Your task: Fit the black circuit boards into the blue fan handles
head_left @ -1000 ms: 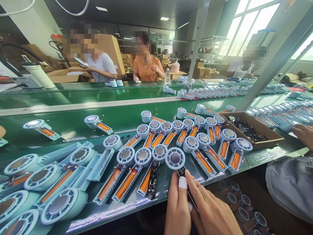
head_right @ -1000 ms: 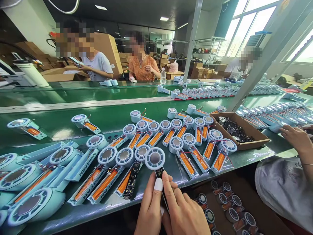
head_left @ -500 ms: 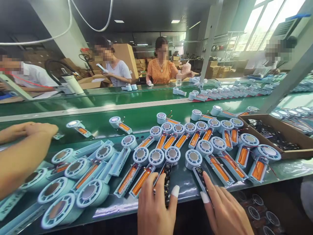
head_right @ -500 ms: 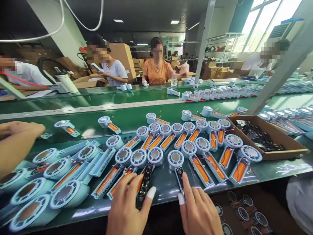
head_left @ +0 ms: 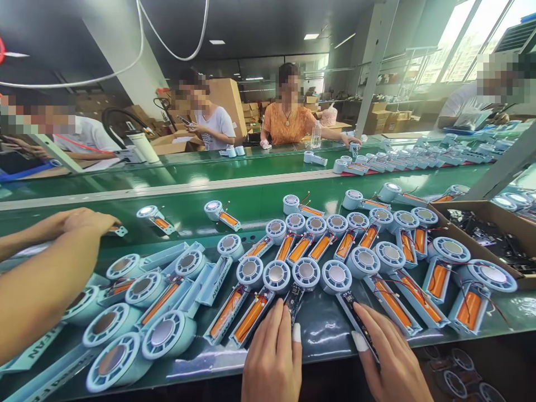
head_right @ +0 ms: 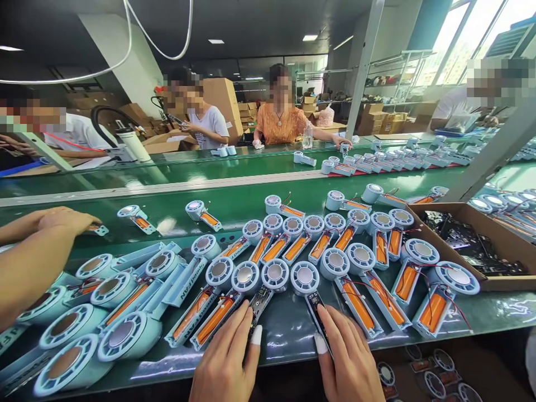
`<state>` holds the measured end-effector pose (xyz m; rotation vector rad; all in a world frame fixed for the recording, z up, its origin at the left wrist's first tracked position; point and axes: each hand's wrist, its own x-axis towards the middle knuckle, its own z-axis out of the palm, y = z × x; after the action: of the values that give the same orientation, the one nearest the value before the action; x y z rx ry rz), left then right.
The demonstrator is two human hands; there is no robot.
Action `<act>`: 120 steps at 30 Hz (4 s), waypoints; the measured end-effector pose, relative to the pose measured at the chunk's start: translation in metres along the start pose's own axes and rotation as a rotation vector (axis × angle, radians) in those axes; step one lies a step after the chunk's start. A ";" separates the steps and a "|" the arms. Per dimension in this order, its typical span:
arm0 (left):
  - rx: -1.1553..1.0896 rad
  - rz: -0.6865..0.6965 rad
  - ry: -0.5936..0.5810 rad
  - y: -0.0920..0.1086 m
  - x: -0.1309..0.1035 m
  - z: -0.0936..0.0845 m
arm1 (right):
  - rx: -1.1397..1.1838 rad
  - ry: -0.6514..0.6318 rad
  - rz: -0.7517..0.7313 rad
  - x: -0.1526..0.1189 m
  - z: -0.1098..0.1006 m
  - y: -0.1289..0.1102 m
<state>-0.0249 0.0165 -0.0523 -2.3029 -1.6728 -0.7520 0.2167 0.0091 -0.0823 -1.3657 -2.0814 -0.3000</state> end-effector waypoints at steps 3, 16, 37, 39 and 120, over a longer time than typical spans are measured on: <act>0.053 0.097 0.021 -0.004 0.006 -0.006 | 0.004 -0.011 0.005 0.000 0.000 0.000; -0.069 -0.006 0.171 0.007 -0.011 0.027 | 0.065 0.018 0.039 -0.009 0.009 0.001; -0.080 0.016 0.203 0.001 -0.004 0.034 | 0.118 0.199 0.041 0.003 0.008 -0.009; -0.103 0.018 0.208 0.001 -0.005 0.035 | 0.110 0.202 0.044 0.003 0.009 -0.010; -0.150 -0.044 0.217 0.034 -0.008 0.042 | 0.005 0.118 0.033 0.013 -0.004 -0.013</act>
<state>0.0171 0.0164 -0.0871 -2.1905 -1.6240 -1.1287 0.2035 0.0105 -0.0694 -1.3455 -1.9600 -0.3531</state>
